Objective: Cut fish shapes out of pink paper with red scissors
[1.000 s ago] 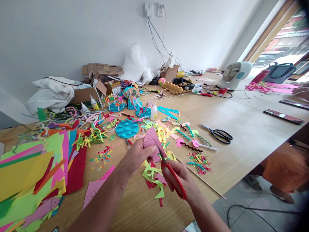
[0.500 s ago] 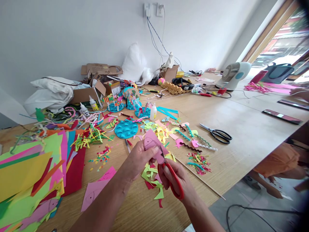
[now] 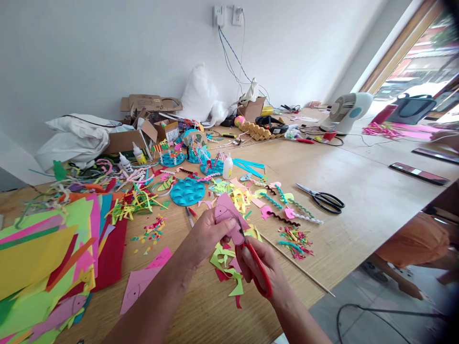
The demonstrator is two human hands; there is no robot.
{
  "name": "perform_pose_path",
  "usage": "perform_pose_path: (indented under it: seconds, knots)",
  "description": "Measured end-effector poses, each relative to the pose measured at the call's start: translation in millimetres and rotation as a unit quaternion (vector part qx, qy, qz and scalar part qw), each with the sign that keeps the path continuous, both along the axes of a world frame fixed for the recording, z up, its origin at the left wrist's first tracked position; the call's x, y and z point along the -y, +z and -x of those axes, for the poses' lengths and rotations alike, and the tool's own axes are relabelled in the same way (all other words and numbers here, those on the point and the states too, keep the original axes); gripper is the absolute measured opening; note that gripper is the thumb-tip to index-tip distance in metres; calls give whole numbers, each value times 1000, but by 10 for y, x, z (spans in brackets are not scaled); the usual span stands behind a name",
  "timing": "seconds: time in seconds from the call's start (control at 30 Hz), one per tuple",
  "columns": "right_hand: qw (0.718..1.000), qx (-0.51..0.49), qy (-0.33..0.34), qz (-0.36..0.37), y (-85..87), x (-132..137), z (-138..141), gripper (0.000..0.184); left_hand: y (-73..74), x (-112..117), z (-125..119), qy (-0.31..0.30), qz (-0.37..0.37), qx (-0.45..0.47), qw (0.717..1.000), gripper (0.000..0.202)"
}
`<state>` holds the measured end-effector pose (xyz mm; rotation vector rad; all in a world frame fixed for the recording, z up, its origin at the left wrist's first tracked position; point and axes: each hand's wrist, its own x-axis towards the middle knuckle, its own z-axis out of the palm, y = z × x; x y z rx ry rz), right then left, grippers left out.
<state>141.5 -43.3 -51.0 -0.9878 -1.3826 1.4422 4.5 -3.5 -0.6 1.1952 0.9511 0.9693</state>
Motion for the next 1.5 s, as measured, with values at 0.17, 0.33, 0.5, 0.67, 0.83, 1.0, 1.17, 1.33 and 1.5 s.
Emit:
perform_pose_path:
  seconds: [0.17,0.33,0.5,0.67,0.83,1.0,1.17,1.33,1.5]
  knots:
    - [1000,-1,-17,6,10,7,19,50,-28,2,-11,6,2,11,1000,19]
    - [1000,0,-28,8,20,1,33,51,-27,6,-19,7,8,17,1000,20]
    - [1000,-8,-26,9,30,-2,37,51,-20,1,-19,7,11,15,1000,20]
    - [1000,-2,-15,22,80,4,28,52,-23,-13,15,-8,3,2,1000,19]
    - [1000,20,-16,15,83,5,13,52,-6,-16,52,-22,-9,3,1000,20]
    - [999,26,-8,20,52,13,-4,51,13,1,49,-8,-20,-1,1000,15]
    - [999,29,1,16,33,15,-8,49,29,7,39,15,-39,-16,999,12]
    - [999,32,-2,-10,35,11,0,49,-9,-1,56,-3,-44,-28,999,11]
    - [1000,28,-1,2,50,15,10,47,-17,-5,67,0,-38,-36,999,10]
